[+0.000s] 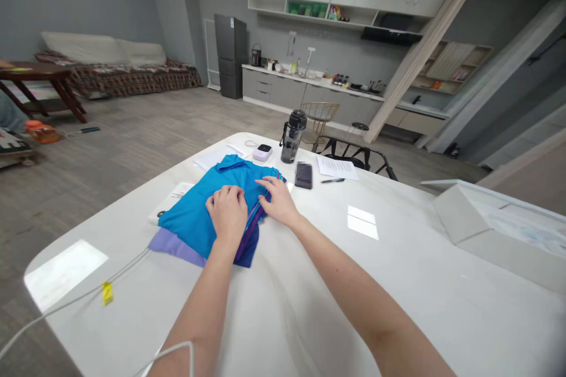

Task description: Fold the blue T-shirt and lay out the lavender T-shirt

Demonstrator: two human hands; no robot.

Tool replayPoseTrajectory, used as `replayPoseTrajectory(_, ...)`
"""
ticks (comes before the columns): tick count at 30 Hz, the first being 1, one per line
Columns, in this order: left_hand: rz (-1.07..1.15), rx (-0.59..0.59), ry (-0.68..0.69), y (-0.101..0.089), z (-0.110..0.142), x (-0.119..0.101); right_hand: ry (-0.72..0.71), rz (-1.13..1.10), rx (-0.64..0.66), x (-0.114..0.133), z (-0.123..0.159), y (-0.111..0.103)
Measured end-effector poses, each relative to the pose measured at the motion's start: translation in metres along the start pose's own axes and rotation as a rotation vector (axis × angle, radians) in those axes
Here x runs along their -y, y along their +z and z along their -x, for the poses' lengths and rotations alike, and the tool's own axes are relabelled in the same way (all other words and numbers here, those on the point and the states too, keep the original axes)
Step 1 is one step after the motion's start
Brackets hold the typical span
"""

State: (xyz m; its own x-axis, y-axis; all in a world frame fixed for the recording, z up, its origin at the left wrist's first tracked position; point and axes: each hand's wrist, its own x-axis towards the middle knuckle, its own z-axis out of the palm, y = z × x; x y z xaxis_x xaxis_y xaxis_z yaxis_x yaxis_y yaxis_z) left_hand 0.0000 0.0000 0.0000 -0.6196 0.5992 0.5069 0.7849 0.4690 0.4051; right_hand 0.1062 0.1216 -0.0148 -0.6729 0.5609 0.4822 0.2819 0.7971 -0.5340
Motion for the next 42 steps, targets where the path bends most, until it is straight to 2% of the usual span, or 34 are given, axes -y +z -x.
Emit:
replayPoseTrajectory(4, 0.162, 0.003, -0.011, -0.017, -0.008, -0.009, 0.072, 0.036, 0.076, 0.017, -0.002, 0.005)
replayPoseTrajectory(8, 0.412, 0.110, 0.127, -0.030, -0.014, -0.018, 0.162, -0.068, -0.024, 0.029, 0.019, -0.016)
replayPoseTrajectory(13, 0.580, 0.316, 0.333, -0.047, -0.005, -0.041, 0.271, -0.336, -0.160, 0.054, 0.081, -0.081)
replayPoseTrajectory(17, 0.467, 0.402, 0.439, -0.054, 0.016, -0.068, 0.353, -0.464, -0.201, 0.077, 0.146, -0.139)
replayPoseTrajectory(19, 0.318, 0.336, 0.393, -0.051, 0.032, -0.079, 0.398, -0.528, -0.213, 0.088, 0.182, -0.165)
replayPoseTrajectory(22, 0.118, 0.225, 0.188, -0.038, 0.064, -0.094, 0.477, -0.599, -0.201, 0.103, 0.239, -0.195)
replayPoseTrajectory(23, 0.086, 0.245, 0.129, -0.032, 0.075, -0.098, 0.504, -0.615, -0.184, 0.108, 0.257, -0.203)
replayPoseTrajectory(25, 0.062, 0.362, 0.070, -0.018, 0.099, -0.108, 0.551, -0.633, -0.118, 0.119, 0.292, -0.215)
replayPoseTrajectory(28, 0.054, 0.492, 0.086, 0.000, 0.135, -0.122, 0.570, -0.633, 0.071, 0.133, 0.338, -0.228)
replayPoseTrajectory(32, 0.002, 0.495, 0.175, 0.015, 0.174, -0.137, 0.524, -0.666, 0.382, 0.142, 0.387, -0.245)
replayPoseTrajectory(35, -0.047, 0.508, 0.178, 0.023, 0.190, -0.143, 0.500, -0.753, 0.615, 0.138, 0.417, -0.266)
replayPoseTrajectory(37, -0.071, 0.531, 0.154, 0.030, 0.195, -0.149, 0.539, -0.774, 0.736, 0.131, 0.431, -0.280)
replayPoseTrajectory(40, -0.062, 0.538, 0.202, 0.043, 0.200, -0.163, 0.631, -0.642, 0.783, 0.113, 0.436, -0.288)
replayPoseTrajectory(42, -0.012, 0.528, 0.279, 0.054, 0.205, -0.180, 0.666, -0.476, 0.684, 0.094, 0.428, -0.281)
